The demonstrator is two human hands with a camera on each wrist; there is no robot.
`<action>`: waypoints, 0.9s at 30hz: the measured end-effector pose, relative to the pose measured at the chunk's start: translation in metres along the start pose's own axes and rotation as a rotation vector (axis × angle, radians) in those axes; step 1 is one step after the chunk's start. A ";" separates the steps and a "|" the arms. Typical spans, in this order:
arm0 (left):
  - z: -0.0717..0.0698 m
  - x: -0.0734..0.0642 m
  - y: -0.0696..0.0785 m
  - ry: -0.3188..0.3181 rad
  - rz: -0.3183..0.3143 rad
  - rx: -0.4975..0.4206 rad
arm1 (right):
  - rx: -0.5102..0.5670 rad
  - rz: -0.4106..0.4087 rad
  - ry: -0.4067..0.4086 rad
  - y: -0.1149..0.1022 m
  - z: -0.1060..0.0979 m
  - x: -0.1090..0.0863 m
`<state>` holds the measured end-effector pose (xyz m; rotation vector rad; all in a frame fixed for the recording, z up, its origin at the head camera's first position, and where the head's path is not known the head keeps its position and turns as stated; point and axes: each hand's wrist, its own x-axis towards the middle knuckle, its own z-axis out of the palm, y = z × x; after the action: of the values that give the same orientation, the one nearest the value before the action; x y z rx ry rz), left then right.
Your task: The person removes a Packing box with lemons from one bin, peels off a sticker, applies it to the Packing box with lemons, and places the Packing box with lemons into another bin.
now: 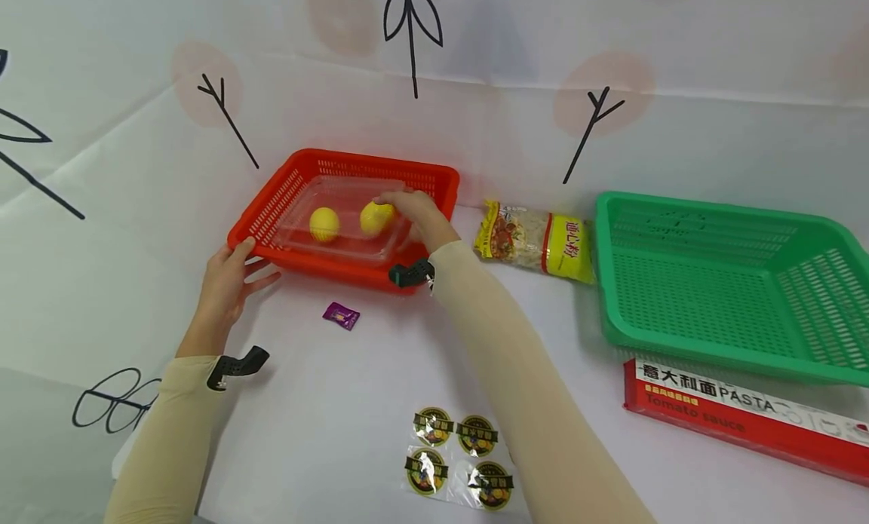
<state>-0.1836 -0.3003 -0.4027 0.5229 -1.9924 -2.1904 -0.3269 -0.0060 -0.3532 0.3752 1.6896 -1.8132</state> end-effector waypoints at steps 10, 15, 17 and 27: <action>0.002 0.006 0.002 -0.016 -0.002 0.009 | -0.016 -0.090 -0.033 -0.004 -0.009 -0.007; 0.000 0.008 0.001 -0.004 -0.023 0.000 | -0.014 -0.175 -0.062 -0.013 -0.009 -0.019; 0.001 0.009 0.000 -0.010 -0.028 0.007 | 0.008 -0.183 -0.059 -0.016 -0.011 -0.024; -0.004 0.012 0.000 -0.023 -0.031 -0.009 | 0.021 -0.224 -0.072 -0.028 -0.013 -0.052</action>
<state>-0.1937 -0.3076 -0.4044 0.5341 -1.9983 -2.2321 -0.3063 0.0187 -0.3019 0.1314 1.7199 -1.9806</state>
